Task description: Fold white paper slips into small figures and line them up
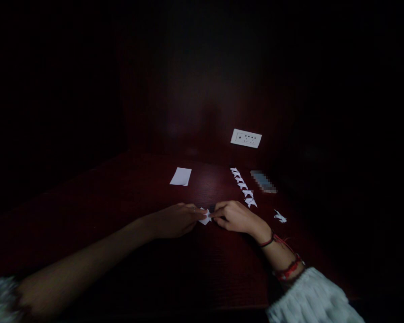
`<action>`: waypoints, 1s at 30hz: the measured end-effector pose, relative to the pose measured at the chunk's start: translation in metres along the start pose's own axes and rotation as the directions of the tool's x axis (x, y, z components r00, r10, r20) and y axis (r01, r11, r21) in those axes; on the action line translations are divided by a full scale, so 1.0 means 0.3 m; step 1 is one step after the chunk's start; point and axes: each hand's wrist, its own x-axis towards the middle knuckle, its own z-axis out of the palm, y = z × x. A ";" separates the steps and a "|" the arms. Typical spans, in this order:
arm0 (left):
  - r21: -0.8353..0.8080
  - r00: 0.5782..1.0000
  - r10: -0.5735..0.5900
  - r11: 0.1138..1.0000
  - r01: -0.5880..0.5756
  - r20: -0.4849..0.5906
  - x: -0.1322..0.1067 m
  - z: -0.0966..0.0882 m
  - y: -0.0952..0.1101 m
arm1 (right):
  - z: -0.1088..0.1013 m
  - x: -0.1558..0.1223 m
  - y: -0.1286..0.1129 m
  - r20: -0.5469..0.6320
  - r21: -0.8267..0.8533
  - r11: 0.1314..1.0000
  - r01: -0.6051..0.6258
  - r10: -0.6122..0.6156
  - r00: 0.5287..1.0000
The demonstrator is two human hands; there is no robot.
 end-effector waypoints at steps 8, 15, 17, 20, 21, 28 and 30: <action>0.002 1.000 -0.008 1.000 0.008 0.026 0.009 -0.023 0.020 | 0.010 0.010 -0.012 0.006 0.005 1.000 0.011 -0.011 1.000; 0.013 0.999 -0.025 1.000 0.024 0.035 0.007 -0.024 0.018 | 0.003 0.002 0.008 0.020 -0.039 0.999 0.013 -0.012 1.000; 0.013 1.000 -0.022 1.000 0.022 0.018 0.003 -0.013 0.010 | 0.000 -0.001 0.017 -0.011 -0.074 0.997 -0.017 0.017 1.000; 0.018 1.000 -0.010 1.000 0.010 -0.014 0.001 0.000 -0.001 | -0.004 -0.004 0.026 -0.054 -0.125 0.991 -0.051 0.045 0.998; 0.012 1.000 -0.004 1.000 0.005 -0.020 0.002 0.002 -0.003 | -0.005 -0.004 0.025 -0.056 -0.135 0.990 -0.050 0.043 0.998; -0.124 0.995 -0.075 0.990 0.066 -0.068 0.016 -0.018 -0.005 | -0.004 0.003 -0.006 0.010 -0.092 0.996 0.024 -0.023 1.000; -0.150 0.994 -0.091 0.985 0.080 -0.067 0.017 -0.022 -0.009 | 0.000 0.005 -0.009 0.028 -0.067 0.997 0.047 -0.045 0.999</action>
